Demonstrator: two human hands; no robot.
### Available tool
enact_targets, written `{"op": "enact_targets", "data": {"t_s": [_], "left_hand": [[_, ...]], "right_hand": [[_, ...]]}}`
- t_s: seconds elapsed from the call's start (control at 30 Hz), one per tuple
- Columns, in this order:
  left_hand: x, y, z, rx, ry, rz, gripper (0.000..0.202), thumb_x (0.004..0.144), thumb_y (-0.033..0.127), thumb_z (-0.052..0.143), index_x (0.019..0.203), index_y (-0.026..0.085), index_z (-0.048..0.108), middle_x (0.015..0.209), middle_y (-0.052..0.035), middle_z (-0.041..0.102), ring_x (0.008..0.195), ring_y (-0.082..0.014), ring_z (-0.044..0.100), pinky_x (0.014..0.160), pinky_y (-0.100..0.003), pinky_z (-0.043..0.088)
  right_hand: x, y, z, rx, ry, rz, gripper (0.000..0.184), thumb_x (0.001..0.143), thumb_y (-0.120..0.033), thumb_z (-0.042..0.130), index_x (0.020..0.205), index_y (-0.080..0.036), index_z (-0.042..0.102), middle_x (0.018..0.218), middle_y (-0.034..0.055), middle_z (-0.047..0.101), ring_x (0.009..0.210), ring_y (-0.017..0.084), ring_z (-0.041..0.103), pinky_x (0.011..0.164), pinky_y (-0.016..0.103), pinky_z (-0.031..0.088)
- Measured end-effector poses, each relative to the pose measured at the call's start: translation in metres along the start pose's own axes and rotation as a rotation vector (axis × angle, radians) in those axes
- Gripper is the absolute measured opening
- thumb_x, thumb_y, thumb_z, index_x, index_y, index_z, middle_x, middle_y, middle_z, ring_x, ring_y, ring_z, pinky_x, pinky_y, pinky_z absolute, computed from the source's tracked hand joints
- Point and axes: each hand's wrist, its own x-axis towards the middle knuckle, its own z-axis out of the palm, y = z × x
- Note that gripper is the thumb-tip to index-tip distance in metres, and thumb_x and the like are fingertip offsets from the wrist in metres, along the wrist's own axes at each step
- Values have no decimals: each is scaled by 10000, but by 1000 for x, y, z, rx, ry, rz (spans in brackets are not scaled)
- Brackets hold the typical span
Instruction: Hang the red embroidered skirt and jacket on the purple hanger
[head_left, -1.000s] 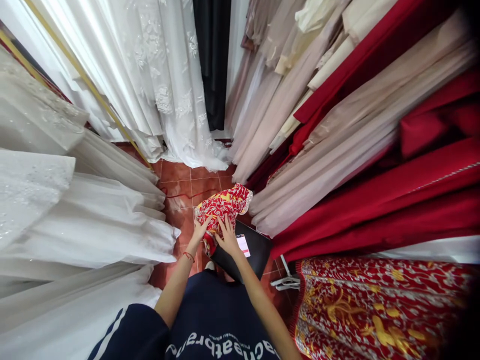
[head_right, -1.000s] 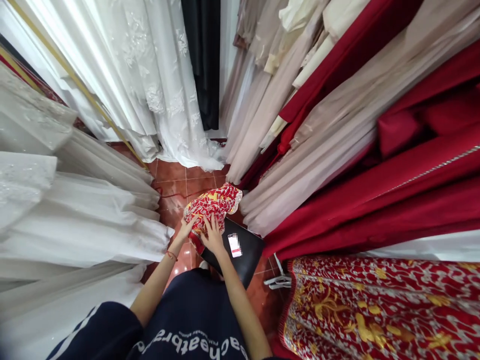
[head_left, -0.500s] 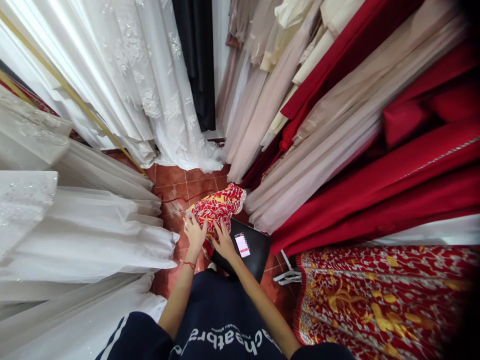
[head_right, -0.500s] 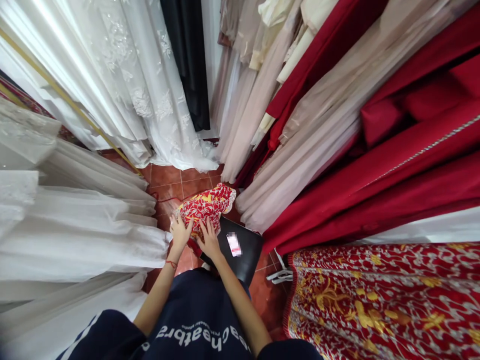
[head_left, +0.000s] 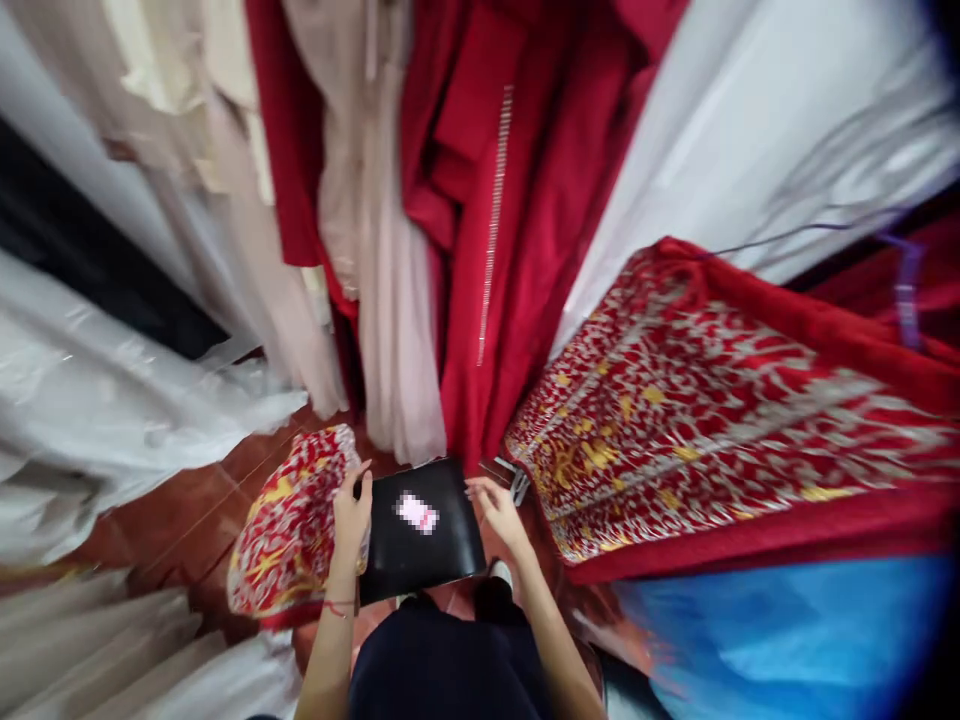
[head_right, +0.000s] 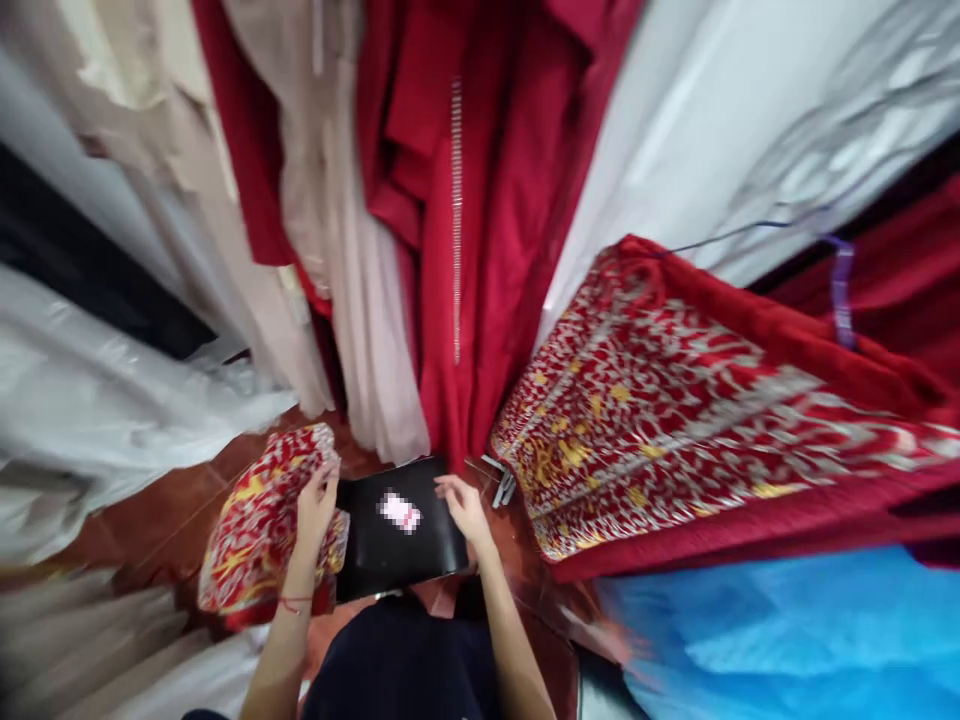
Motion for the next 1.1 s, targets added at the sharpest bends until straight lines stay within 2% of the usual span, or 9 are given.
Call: {"op": "enact_targets", "data": {"t_s": [0.13,0.27,0.4,0.5,0.67,0.8,0.97,1.03,1.1], "left_hand": [[-5,65,72,-173,-412,84,374,923,475,479,1111,224,683,1179,-87,727,1159,-239,658,1081,-398,459],[-43,119,145,-205,-733,135,367,938,467,480,1128,224,679,1100,-93,756,1090,-236,696,1043,-400,486],[-83,145,211,-152,-976,188,321,921,438,510,1085,228,689,1032,-75,767,1027,-219,714,970,-361,522],[-97,160,255,-122,-1047,199,327,910,437,526,1060,199,692,1020,-77,761,1026,-219,708,973,-347,514],[-104,200,312,-217,-952,205,380,943,484,478,1092,188,664,1075,-90,744,1047,-218,697,982,-334,506],[-99,251,332,-337,-812,276,351,950,483,495,1123,217,644,1151,-86,714,1049,-205,686,983,-342,504],[-47,336,326,-519,-179,351,417,884,455,633,1222,227,549,1246,-116,636,1060,-196,654,919,-341,518],[-24,368,321,-540,-74,431,508,862,437,669,1297,226,512,1251,-126,637,1115,-204,635,930,-341,510],[-12,392,320,-505,-95,493,473,872,436,659,1276,215,550,1123,-99,695,1056,-197,660,936,-342,503]], "right_hand": [[-10,-17,-115,17,374,-9,390,955,-448,444,1056,-157,683,914,92,732,876,213,697,836,375,559],[-29,-42,-216,24,708,-48,354,926,-430,524,1116,-165,661,1030,107,720,909,203,689,877,370,535],[-53,-47,-296,67,986,-150,381,929,-402,545,1241,-190,602,1084,117,703,909,208,692,883,381,527],[-62,-33,-341,78,1033,-197,391,930,-418,543,1239,-187,610,1079,126,709,921,231,698,852,408,534],[-55,-5,-395,-50,906,-191,685,904,-435,587,1521,-263,343,1434,154,533,1303,292,536,1048,531,446],[-48,6,-418,-170,812,-163,793,894,-460,589,1572,-268,224,1616,140,287,1466,321,331,1124,556,369],[-32,-18,-401,-319,924,-237,335,941,-334,518,1226,-176,598,1211,146,621,1155,273,581,1006,480,457],[-20,-41,-385,-290,831,-321,192,956,-256,478,1042,-190,637,988,93,649,956,224,621,891,402,505],[-4,-64,-371,-262,622,-426,194,960,-205,451,1010,-207,639,960,77,645,927,205,627,848,359,519]]}}
